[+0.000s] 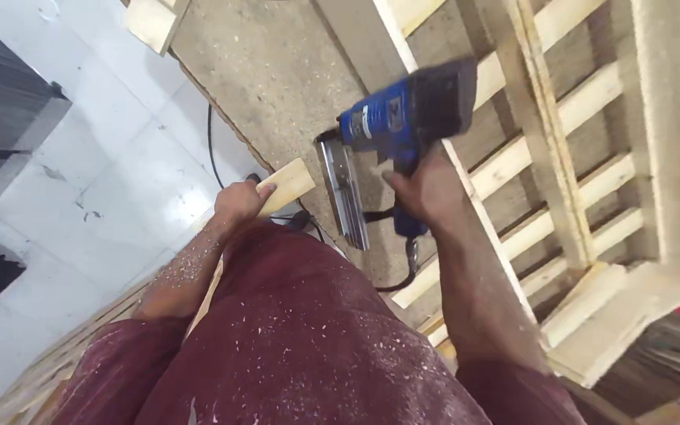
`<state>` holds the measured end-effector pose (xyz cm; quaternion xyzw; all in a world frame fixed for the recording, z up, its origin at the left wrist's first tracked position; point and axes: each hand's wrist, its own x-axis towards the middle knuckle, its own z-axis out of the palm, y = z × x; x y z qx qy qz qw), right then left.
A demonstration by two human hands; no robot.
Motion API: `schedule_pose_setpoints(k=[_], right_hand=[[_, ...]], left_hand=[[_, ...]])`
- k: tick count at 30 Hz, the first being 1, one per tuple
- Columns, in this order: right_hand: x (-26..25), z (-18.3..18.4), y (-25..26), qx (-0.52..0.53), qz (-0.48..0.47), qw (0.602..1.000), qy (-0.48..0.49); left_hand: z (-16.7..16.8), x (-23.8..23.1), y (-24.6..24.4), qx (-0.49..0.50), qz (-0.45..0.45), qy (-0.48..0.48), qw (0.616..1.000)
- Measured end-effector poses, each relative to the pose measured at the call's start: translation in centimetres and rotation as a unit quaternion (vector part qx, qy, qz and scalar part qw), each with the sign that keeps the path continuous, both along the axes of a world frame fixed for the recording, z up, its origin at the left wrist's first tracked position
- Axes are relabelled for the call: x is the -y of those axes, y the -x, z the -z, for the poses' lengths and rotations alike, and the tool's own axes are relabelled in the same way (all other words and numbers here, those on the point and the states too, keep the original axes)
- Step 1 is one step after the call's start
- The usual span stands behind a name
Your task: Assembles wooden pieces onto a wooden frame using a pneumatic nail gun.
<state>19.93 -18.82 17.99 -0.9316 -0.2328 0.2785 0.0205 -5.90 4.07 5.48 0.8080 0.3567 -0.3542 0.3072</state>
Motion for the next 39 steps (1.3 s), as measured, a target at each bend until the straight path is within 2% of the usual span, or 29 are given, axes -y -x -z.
schedule_pose_setpoints(k=[2, 4, 7, 9, 14, 17, 21, 23, 25, 27, 28, 30, 32, 34, 36, 39], right_hand=[[0.4, -1.9, 3.3, 0.006, 0.007, 1.000, 0.013], [1.3, -2.1, 5.6, -0.002, 0.019, 1.000, 0.003], [3.4, 0.2, 6.2, -0.126, 0.020, 0.989, -0.073], [3.4, 0.5, 6.3, -0.188, 0.005, 0.979, -0.085], [4.6, -2.0, 7.3, -0.150, -0.025, 0.987, -0.052], [6.7, -3.2, 7.4, -0.199, -0.022, 0.979, -0.034], [2.9, -2.2, 8.0, -0.262, 0.010, 0.964, -0.046], [1.9, -1.2, 8.3, -0.251, -0.049, 0.967, 0.009], [0.6, -2.1, 8.8, -0.229, -0.122, 0.964, 0.059], [-0.5, -4.5, 9.9, -0.179, -0.139, 0.974, -0.018], [-0.5, -5.6, 10.3, -0.157, -0.125, 0.977, -0.069], [1.9, -6.9, 10.5, -0.138, -0.093, 0.981, -0.096], [7.5, -7.9, 11.6, -0.142, -0.053, 0.986, -0.072], [13.2, -6.8, 12.5, -0.163, 0.032, 0.982, -0.088], [15.7, -5.7, 13.6, -0.182, 0.144, 0.962, -0.146], [14.4, -5.3, 13.9, -0.199, 0.271, 0.914, -0.228]], left_hand=[[0.2, -0.3, -0.6, -0.002, -0.003, 0.021, 1.000], [0.8, -0.4, -1.5, -0.002, -0.001, 0.033, 0.999], [2.0, -0.5, -2.7, -0.001, -0.019, 0.047, 0.999], [2.2, -0.5, -2.9, 0.000, -0.024, 0.052, 0.998], [1.9, -0.6, -2.7, 0.015, -0.012, 0.039, 0.999], [2.3, -0.8, -2.7, 0.005, -0.004, 0.039, 0.999], [2.2, -0.9, -2.9, 0.012, -0.008, 0.047, 0.999], [2.2, -0.9, -2.6, 0.018, -0.008, 0.047, 0.999], [2.4, -0.8, -2.6, 0.017, -0.006, 0.049, 0.999], [2.0, -0.6, -2.7, -0.002, 0.000, 0.052, 0.999], [1.5, -0.7, -2.9, -0.011, 0.002, 0.049, 0.999], [0.4, -1.2, -3.9, -0.018, 0.007, 0.031, 0.999], [-1.3, -0.2, -5.1, -0.002, 0.016, 0.030, 0.999], [-2.1, 0.7, -8.5, 0.018, 0.059, 0.036, 0.997], [-2.0, 2.6, -12.7, 0.049, 0.108, 0.057, 0.991], [0.4, 5.6, -17.2, 0.138, 0.165, 0.056, 0.975]])
